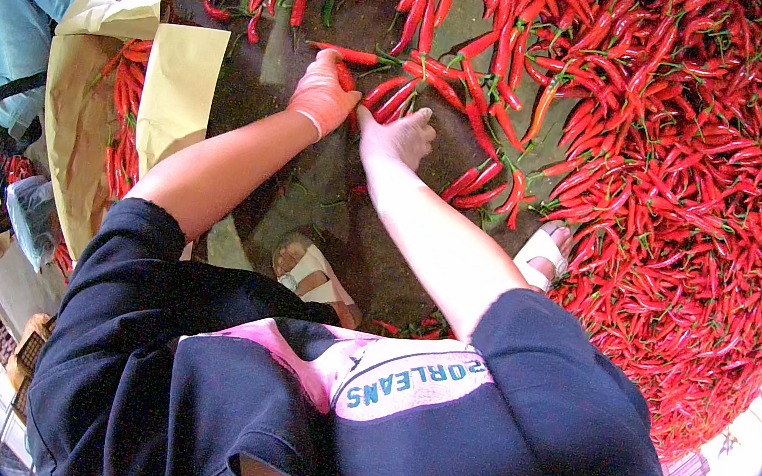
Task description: The person sorts red chili peppers from a large pile on the floor and places them into a brown paper bag. They repeatedly scoop handfuls of peppers and transfer them into the bag, occasionally adjusting the bag's position.
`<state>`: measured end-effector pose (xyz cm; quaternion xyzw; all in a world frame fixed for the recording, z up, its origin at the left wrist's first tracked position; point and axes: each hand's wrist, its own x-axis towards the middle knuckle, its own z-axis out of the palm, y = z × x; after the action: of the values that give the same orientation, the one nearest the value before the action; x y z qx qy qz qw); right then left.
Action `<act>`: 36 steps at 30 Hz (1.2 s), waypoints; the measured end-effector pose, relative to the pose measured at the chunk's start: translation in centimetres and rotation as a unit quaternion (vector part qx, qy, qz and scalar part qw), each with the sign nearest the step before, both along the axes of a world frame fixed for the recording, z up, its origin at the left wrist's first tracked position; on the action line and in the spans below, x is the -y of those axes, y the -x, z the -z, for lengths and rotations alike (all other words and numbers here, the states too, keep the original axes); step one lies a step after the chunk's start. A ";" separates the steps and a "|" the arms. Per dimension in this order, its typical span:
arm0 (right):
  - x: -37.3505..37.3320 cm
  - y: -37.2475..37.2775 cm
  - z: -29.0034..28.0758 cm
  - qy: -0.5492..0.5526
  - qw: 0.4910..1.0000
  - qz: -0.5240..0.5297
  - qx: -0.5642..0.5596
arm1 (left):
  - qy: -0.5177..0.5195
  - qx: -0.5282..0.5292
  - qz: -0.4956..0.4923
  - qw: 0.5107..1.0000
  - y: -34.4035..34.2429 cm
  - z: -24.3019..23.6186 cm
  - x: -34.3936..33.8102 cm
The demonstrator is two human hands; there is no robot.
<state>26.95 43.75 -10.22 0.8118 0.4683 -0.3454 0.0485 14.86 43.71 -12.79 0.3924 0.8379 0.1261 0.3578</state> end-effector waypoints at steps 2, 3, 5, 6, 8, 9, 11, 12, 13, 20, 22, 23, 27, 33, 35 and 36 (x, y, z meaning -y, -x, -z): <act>-0.7 2.8 -0.4 0.024 0.997 0.064 0.027 | 0.022 0.046 0.008 0.999 0.3 0.7 -0.7; -0.6 3.1 0.4 -0.005 0.996 0.077 0.038 | 0.012 0.040 -0.009 0.999 0.0 -0.5 -1.5; -0.7 3.1 1.1 -0.032 0.997 0.028 0.061 | -0.007 0.027 -0.048 0.998 0.0 -2.6 -2.8; -0.6 3.0 1.0 -0.038 0.997 -0.009 0.067 | -0.093 0.023 -0.053 0.994 0.7 -1.5 -2.9; -0.6 2.4 0.9 -0.050 0.992 -0.080 0.084 | -0.180 -0.018 -0.029 0.983 1.4 -1.2 -4.2; -0.7 1.7 1.1 -0.068 0.984 -0.151 0.066 | -0.215 -0.013 -0.004 0.977 2.0 -1.2 -4.9; -1.0 -0.5 1.9 -0.103 0.951 -0.289 0.034 | -0.108 -0.057 0.154 0.980 2.3 -1.1 -6.4; -1.2 -1.5 1.7 -0.134 0.928 -0.346 0.038 | -0.046 -0.074 0.202 0.976 2.2 -1.5 -6.5; -1.8 -2.8 1.9 -0.097 0.916 -0.389 0.015 | 0.015 -0.091 0.248 0.964 2.1 -1.8 -6.5; -9.3 -4.8 -1.1 -0.205 0.949 -0.169 -0.171 | 0.073 -0.072 0.221 0.970 5.3 -3.4 -8.9; -13.5 -1.2 -1.8 -0.191 0.962 -0.176 -0.083 | 0.018 -0.023 0.125 0.992 7.3 -4.2 -10.5; -15.2 0.3 -1.9 -0.149 0.970 -0.190 -0.014 | -0.014 -0.002 0.089 0.996 7.6 -4.9 -11.7; -16.6 3.7 0.6 -0.125 0.978 -0.141 0.086 | -0.086 -0.084 0.054 0.991 7.1 -4.3 -15.1; -15.7 1.2 0.5 -0.141 0.981 -0.134 0.000 | -0.163 -0.064 0.061 0.983 3.5 -2.4 -17.7; -15.3 -1.4 0.4 -0.163 0.978 -0.109 -0.066 | -0.093 -0.099 0.112 0.984 2.7 0.4 -18.6; -15.6 -3.6 0.4 -0.127 0.967 -0.069 -0.210 | -0.054 -0.098 0.122 0.986 2.3 0.6 -18.6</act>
<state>30.52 59.35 -10.59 0.6866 0.5626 -0.4417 -0.1303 12.61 62.27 -13.35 0.5212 0.8066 0.0879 0.2648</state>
